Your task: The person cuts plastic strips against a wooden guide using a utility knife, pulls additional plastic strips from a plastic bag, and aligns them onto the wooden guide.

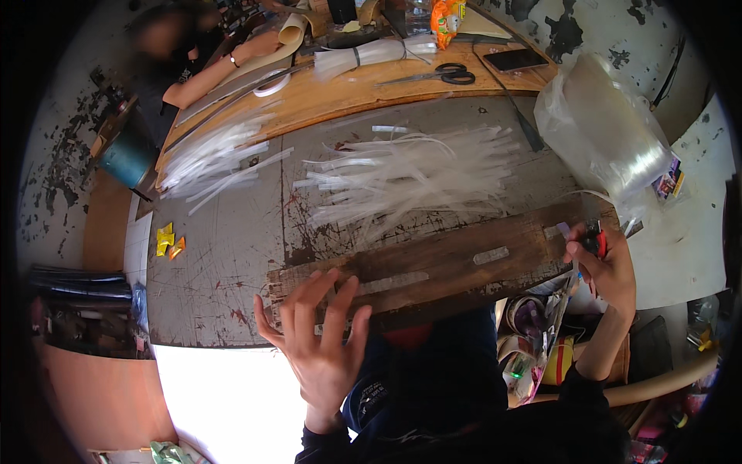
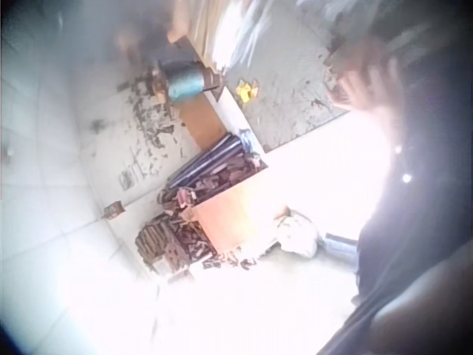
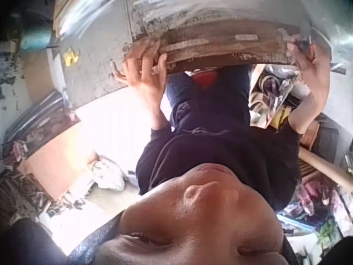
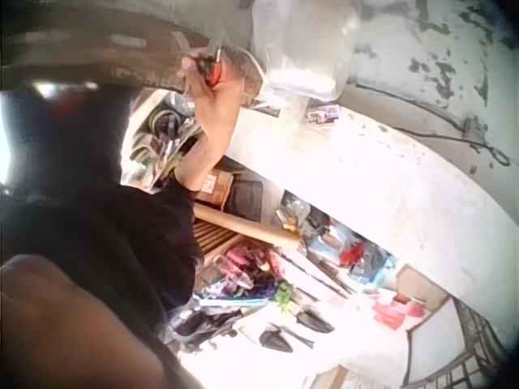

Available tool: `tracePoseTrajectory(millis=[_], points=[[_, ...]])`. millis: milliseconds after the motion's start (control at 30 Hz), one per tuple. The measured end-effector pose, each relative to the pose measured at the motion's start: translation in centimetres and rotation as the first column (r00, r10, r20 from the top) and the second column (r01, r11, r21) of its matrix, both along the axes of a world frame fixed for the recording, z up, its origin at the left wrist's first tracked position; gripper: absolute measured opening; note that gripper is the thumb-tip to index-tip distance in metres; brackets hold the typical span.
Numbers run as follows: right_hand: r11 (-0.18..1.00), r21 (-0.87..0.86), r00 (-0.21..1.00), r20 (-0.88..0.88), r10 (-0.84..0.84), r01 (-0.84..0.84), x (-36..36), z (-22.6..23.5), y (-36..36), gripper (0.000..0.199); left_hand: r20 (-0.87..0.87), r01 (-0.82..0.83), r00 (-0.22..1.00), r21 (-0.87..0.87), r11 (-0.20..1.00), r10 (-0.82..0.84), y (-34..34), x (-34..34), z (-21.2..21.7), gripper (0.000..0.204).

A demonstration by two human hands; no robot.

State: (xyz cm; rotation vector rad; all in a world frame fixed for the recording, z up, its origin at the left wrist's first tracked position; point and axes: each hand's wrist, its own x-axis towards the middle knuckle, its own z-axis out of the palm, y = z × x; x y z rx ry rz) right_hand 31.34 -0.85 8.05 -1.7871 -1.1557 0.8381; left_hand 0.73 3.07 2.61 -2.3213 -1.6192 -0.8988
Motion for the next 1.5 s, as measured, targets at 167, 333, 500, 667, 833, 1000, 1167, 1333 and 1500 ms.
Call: tracePoseTrajectory(millis=[167, 333, 500, 667, 833, 1000, 1167, 1333, 1500], points=[[0.87, -0.022, 0.869, 0.04, 0.492, -0.492, -5.8, 1.4, 4.2, 0.008, 0.245, -0.106, 0.969, 0.294, 0.95, 0.032, 1.1, -2.4, -4.0, 0.022], [0.655, -0.199, 0.664, 0.03, 0.747, -0.729, -11.1, 0.2, 8.2, 0.016, 0.291, -0.177, 0.955, 0.409, 0.895, 0.056, 1.4, -1.8, -5.5, 0.029], [0.613, -0.313, 0.645, 0.004, 0.764, -0.725, -14.1, 0.3, 9.7, 0.02, 0.317, -0.191, 0.946, 0.364, 0.911, 0.072, 1.4, -2.1, -5.5, 0.028], [0.603, -0.318, 0.641, -0.023, 0.767, -0.732, -14.6, -0.2, 10.3, 0.022, 0.276, -0.2, 0.955, 0.34, 0.919, 0.106, 1.3, -2.1, -5.6, 0.025], [0.567, -0.345, 0.607, -0.008, 0.795, -0.748, -14.8, -0.1, 10.6, 0.022, 0.265, -0.208, 0.957, 0.339, 0.918, 0.119, 1.3, -2.1, -5.5, 0.022], [0.568, -0.387, 0.618, -0.004, 0.786, -0.726, -14.9, -0.2, 10.8, 0.022, 0.264, -0.213, 0.956, 0.331, 0.919, 0.126, 1.4, -2.1, -5.7, 0.022], [0.551, -0.408, 0.604, -0.003, 0.797, -0.728, -15.0, -0.2, 11.0, 0.022, 0.265, -0.214, 0.956, 0.331, 0.919, 0.127, 1.4, -2.0, -5.5, 0.022], [0.541, -0.421, 0.601, -0.013, 0.799, -0.728, -15.0, -0.2, 11.0, 0.022, 0.197, -0.153, 0.977, 0.378, 0.913, 0.082, 1.4, -2.3, -5.7, 0.025], [0.537, -0.417, 0.587, 0.008, 0.809, -0.734, -15.1, -0.3, 11.0, 0.021, 0.211, -0.139, 0.976, 0.381, 0.914, 0.06, 1.4, -2.3, -5.7, 0.024]])
